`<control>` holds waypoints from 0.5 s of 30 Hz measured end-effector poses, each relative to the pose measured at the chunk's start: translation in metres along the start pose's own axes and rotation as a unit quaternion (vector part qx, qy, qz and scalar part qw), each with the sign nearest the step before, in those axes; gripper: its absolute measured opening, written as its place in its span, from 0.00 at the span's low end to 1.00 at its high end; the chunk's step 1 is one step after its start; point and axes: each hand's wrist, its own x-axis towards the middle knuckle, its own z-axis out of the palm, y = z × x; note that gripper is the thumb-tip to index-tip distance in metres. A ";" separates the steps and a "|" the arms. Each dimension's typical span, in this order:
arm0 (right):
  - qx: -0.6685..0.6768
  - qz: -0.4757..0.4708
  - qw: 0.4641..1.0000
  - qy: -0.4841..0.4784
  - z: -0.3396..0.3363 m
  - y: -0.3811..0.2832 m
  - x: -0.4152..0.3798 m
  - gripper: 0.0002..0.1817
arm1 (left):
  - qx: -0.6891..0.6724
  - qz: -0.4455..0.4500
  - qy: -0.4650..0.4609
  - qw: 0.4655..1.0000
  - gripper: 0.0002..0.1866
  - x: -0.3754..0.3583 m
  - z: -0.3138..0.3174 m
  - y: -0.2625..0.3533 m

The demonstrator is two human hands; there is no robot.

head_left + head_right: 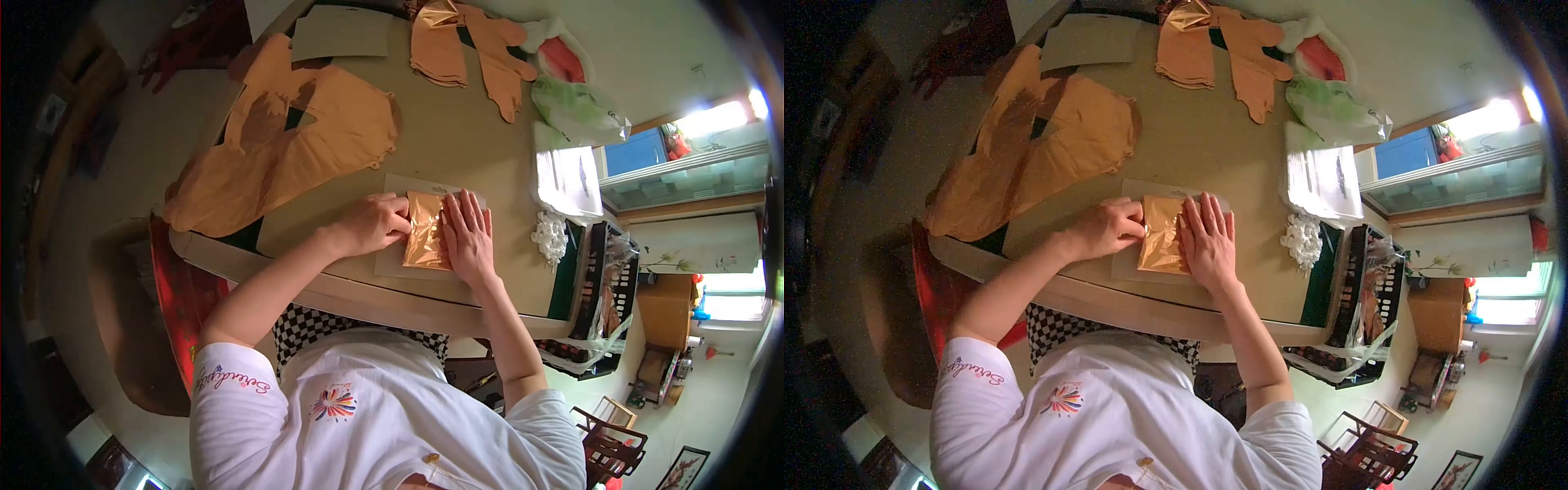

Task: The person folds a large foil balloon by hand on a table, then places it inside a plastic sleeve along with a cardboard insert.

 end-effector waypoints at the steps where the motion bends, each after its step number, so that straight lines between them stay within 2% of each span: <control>1: 0.000 -0.002 1.000 0.000 0.000 0.000 0.000 0.27 | -0.003 0.010 0.016 1.000 0.07 0.000 0.001 -0.002; 3: -0.001 -0.006 1.000 0.000 0.001 0.002 0.000 0.27 | -0.011 0.029 0.048 0.998 0.07 0.001 0.001 -0.007; 9: -0.008 -0.006 1.000 -0.020 -0.002 0.001 0.000 0.28 | 0.234 0.142 0.042 0.961 0.03 0.009 -0.005 -0.004; 12: -0.004 -0.005 1.000 -0.019 -0.001 0.001 0.000 0.28 | 0.250 0.160 0.045 0.954 0.04 0.012 -0.004 -0.004; 15: 0.000 -0.001 1.000 -0.001 -0.002 -0.002 0.000 0.27 | 0.298 0.191 -0.011 0.935 0.04 0.014 -0.008 -0.003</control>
